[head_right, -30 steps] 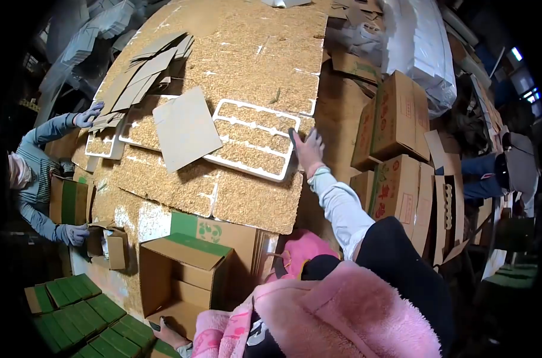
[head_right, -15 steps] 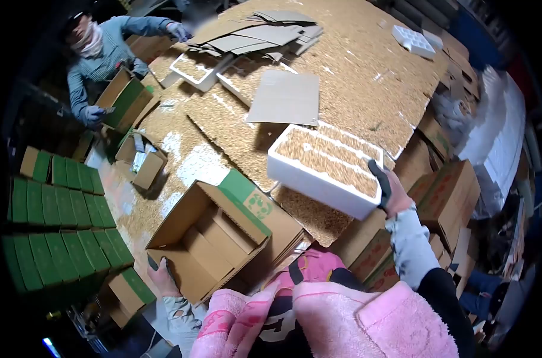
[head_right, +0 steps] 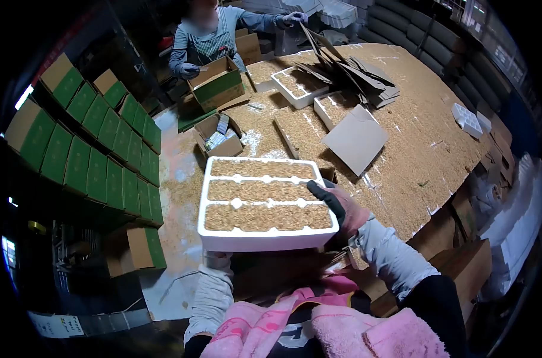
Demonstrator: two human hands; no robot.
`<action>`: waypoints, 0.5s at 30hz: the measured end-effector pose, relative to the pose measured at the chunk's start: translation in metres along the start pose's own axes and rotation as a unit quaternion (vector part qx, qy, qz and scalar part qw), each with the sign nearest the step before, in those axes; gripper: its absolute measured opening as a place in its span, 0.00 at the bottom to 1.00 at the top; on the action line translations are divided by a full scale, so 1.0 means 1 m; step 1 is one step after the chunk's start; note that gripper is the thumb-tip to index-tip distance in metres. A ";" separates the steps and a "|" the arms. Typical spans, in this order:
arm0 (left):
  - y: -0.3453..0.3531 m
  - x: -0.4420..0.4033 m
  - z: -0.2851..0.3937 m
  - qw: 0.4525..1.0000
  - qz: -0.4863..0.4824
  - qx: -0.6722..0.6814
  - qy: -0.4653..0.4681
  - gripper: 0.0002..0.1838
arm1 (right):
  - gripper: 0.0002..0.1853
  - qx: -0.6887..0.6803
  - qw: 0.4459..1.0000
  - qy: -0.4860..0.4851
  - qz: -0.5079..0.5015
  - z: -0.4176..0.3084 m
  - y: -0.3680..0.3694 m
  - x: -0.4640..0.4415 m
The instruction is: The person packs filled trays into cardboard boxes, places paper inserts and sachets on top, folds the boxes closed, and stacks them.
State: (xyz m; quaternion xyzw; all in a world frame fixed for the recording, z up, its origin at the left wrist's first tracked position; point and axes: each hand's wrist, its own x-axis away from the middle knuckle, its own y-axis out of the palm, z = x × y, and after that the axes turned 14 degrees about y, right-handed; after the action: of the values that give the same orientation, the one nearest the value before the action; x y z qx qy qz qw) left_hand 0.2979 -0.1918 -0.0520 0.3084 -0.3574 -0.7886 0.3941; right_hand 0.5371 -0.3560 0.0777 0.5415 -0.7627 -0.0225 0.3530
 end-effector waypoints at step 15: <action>-0.113 -0.102 0.000 0.617 0.074 -0.776 0.112 0.43 | 0.25 0.647 0.598 -0.367 0.297 -0.005 -0.031 -0.020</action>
State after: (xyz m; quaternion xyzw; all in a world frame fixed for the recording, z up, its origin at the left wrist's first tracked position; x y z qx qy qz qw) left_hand 0.3031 -0.0566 -0.1225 -0.0539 0.4125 -0.7000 0.5805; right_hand 0.5680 -0.3500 0.0578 0.3175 -0.7614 0.3864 -0.4126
